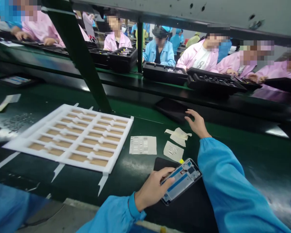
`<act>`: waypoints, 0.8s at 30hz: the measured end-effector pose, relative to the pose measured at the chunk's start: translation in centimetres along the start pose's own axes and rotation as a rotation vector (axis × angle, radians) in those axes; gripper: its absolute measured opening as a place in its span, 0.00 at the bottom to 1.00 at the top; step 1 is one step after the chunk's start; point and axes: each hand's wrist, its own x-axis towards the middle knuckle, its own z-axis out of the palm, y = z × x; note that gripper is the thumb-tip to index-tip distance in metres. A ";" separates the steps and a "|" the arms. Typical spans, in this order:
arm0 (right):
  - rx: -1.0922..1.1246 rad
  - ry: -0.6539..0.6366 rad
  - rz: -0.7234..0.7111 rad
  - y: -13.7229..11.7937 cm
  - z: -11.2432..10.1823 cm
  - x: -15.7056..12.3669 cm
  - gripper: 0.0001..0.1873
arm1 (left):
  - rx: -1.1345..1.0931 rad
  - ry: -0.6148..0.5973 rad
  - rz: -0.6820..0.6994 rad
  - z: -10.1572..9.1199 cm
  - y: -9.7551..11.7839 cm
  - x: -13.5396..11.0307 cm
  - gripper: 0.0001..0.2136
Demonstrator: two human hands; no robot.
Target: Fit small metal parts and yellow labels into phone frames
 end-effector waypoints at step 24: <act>0.100 -0.652 -0.290 -13.3 11.7 -5.6 0.09 | 0.689 0.113 0.244 -10.3 -2.7 0.4 0.07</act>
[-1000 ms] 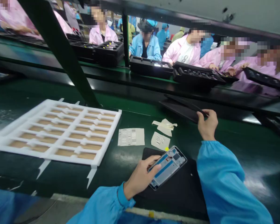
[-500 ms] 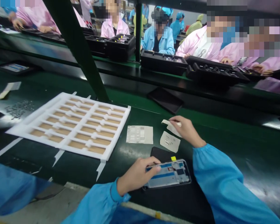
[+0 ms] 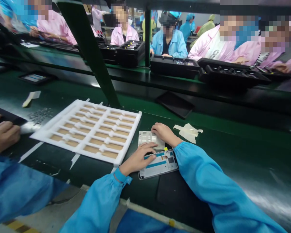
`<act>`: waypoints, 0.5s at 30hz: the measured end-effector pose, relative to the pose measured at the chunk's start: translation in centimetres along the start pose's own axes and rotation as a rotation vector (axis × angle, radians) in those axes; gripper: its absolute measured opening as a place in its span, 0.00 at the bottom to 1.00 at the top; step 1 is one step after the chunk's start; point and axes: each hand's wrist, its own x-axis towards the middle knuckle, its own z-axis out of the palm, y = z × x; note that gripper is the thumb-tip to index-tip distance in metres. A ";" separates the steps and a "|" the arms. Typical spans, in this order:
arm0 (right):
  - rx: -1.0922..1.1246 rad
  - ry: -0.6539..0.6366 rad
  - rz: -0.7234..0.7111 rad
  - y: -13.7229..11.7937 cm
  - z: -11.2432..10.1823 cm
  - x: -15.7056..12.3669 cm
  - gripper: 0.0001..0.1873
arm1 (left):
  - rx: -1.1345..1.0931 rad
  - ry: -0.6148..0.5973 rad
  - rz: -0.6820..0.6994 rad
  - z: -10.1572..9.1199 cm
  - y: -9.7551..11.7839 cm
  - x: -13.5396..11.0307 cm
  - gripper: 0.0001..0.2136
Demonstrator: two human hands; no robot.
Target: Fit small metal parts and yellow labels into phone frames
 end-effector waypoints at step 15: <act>0.628 0.442 0.233 -0.4 -2.6 -0.3 0.11 | 0.051 -0.023 -0.016 0.1 0.1 -0.4 0.08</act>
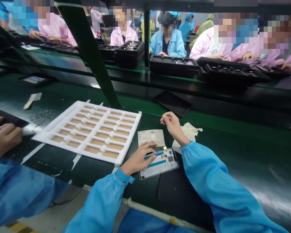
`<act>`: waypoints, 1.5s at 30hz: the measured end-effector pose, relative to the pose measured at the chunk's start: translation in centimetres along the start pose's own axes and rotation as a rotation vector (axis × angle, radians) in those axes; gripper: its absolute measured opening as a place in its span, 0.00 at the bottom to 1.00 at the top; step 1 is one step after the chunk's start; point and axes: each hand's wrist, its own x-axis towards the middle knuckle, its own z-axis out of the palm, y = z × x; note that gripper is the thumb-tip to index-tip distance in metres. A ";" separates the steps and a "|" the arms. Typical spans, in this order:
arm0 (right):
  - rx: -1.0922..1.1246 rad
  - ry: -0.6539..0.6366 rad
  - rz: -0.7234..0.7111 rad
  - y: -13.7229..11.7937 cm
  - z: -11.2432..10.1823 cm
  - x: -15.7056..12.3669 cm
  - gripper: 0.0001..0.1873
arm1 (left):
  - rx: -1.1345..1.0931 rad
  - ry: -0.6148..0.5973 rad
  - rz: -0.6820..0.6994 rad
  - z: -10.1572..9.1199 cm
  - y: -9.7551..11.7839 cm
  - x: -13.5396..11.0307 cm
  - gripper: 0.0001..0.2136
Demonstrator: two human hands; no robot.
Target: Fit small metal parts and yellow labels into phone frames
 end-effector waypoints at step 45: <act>0.189 0.101 0.076 -2.3 -9.5 -22.4 0.02 | 0.068 0.221 0.317 3.2 10.9 -0.4 0.04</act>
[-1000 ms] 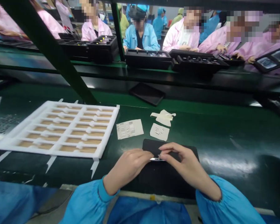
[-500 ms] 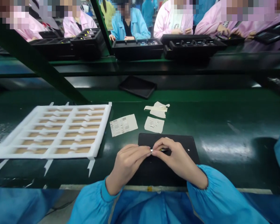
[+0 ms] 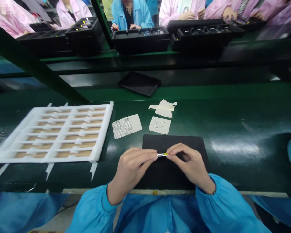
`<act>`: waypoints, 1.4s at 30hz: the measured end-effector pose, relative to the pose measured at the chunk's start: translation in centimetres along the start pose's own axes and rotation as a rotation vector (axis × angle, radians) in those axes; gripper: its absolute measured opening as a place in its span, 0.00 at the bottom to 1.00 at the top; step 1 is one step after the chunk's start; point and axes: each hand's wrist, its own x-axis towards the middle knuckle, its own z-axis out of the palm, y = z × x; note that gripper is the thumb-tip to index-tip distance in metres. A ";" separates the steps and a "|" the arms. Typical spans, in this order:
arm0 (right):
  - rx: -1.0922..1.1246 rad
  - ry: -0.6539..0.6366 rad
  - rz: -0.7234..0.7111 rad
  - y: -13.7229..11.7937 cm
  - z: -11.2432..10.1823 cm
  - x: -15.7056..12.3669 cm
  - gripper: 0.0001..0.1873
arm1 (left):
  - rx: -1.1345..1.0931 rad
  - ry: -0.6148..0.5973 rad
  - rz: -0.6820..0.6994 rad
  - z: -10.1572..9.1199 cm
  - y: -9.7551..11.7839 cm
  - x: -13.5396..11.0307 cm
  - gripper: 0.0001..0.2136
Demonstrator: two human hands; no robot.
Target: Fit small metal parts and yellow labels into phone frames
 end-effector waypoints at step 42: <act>-0.558 -0.333 -0.266 -3.0 8.1 15.3 0.06 | -0.406 -0.146 -0.362 -4.0 -7.8 0.1 0.07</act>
